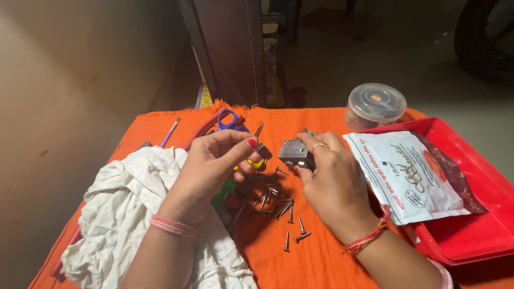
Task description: The person organizes small metal hardware pieces, including screws and hinges, on an orange cloth. They place items into a small plastic container and a red tray, then wipe a snack packet with a white cloth before continuing to sort the hardware.
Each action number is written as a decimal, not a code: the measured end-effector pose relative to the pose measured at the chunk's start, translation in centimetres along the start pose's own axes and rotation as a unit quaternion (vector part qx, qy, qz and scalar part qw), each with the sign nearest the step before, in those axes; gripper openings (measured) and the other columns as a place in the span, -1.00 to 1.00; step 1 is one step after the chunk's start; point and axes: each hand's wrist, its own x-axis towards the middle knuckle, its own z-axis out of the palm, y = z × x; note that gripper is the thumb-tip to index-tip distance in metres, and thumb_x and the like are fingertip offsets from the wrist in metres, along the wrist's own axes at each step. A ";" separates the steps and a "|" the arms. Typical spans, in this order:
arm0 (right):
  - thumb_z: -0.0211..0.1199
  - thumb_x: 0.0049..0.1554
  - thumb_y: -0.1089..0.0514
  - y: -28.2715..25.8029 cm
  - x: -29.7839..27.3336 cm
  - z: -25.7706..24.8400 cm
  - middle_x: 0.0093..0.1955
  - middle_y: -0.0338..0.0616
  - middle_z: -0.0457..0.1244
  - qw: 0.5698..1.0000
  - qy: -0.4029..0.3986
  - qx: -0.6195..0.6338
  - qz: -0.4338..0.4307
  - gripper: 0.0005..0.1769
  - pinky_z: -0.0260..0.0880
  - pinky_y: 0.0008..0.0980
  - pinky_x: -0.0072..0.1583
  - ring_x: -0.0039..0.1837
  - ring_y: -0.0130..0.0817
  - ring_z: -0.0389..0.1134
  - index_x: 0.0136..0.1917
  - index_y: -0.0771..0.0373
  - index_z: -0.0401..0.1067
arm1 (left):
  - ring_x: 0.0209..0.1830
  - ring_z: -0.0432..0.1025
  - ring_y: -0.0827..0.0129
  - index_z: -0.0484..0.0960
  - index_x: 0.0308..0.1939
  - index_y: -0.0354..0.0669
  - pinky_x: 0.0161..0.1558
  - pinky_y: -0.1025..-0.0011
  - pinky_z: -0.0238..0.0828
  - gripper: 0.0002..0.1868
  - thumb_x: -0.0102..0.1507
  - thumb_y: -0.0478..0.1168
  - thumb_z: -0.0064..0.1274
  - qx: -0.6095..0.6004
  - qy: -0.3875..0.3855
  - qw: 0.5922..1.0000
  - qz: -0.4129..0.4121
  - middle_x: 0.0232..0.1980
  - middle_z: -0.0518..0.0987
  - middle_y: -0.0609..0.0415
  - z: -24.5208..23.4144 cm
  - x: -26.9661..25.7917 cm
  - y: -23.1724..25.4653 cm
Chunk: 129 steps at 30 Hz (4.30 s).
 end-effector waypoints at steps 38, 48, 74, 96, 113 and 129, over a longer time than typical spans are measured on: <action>0.29 0.06 0.23 1.2 -1.5 1.4 -0.05 -0.17 0.36 0.995 0.013 0.044 -0.085 -0.84 0.41 -0.15 0.05 0.02 -0.13 0.41 -0.06 0.19 0.60 | -0.26 0.54 -0.01 0.68 -0.33 -0.14 -0.25 0.07 0.47 -0.89 0.07 -0.33 0.14 0.650 0.064 0.725 0.217 -0.16 0.60 -0.12 0.1 -1.4 0.4; 0.31 0.05 0.21 0.3 -1.5 0.8 -0.09 -0.20 0.37 0.995 -0.008 0.047 -0.089 -0.85 0.40 -0.17 0.03 0.02 -0.17 0.40 -0.08 0.19 0.60 | -0.19 0.53 0.02 0.80 -0.35 -0.07 -0.16 0.12 0.43 -0.83 0.06 -0.11 0.30 0.590 -0.095 0.772 0.217 -0.27 0.63 -0.05 -0.4 -0.5 1.2; 0.39 0.06 0.10 -0.9 -2.0 0.6 -0.23 -0.21 0.35 0.984 -0.058 0.090 -0.142 -0.82 0.35 -0.22 -0.09 -0.12 -0.22 0.35 -0.08 0.18 0.62 | -0.42 0.52 0.56 0.70 -0.34 -0.34 -0.35 0.50 0.49 -0.87 0.14 -0.33 0.32 0.316 -0.032 0.945 0.077 -0.41 0.65 0.11 -1.6 -1.1 1.5; 0.44 0.03 0.14 -2.0 -2.5 1.8 -0.30 -0.22 0.34 0.968 -0.157 0.141 -0.135 -0.86 0.32 -0.21 0.02 -0.10 -0.28 0.36 -0.19 0.22 0.57 | -0.48 0.43 0.61 0.71 -0.21 -0.37 -0.41 0.57 0.42 -0.80 0.17 -0.31 0.34 0.127 -0.071 0.988 0.051 -0.40 0.62 0.17 -3.2 -0.5 0.4; 0.33 0.18 0.24 0.1 -2.0 3.3 -0.26 -0.17 0.40 0.862 -0.138 0.474 0.113 -0.85 0.45 -0.54 -0.16 -0.24 -0.55 0.38 -0.07 0.41 0.60 | -0.36 0.59 0.40 0.72 -0.11 -0.43 -0.25 0.43 0.61 -0.81 0.25 -0.35 0.22 0.062 -0.092 0.994 0.018 -0.31 0.69 0.02 -3.5 0.1 -0.3; 0.43 0.10 0.26 0.3 -2.0 3.8 -0.22 -0.15 0.44 0.827 -0.161 0.526 0.120 -0.84 0.51 -0.51 -0.12 -0.19 -0.51 0.46 -0.10 0.42 0.55 | -0.36 0.58 0.43 0.61 -0.25 -0.47 -0.29 0.44 0.57 -0.79 0.18 -0.41 0.35 0.098 -0.139 0.981 0.090 -0.33 0.66 0.00 -2.1 -0.5 -0.6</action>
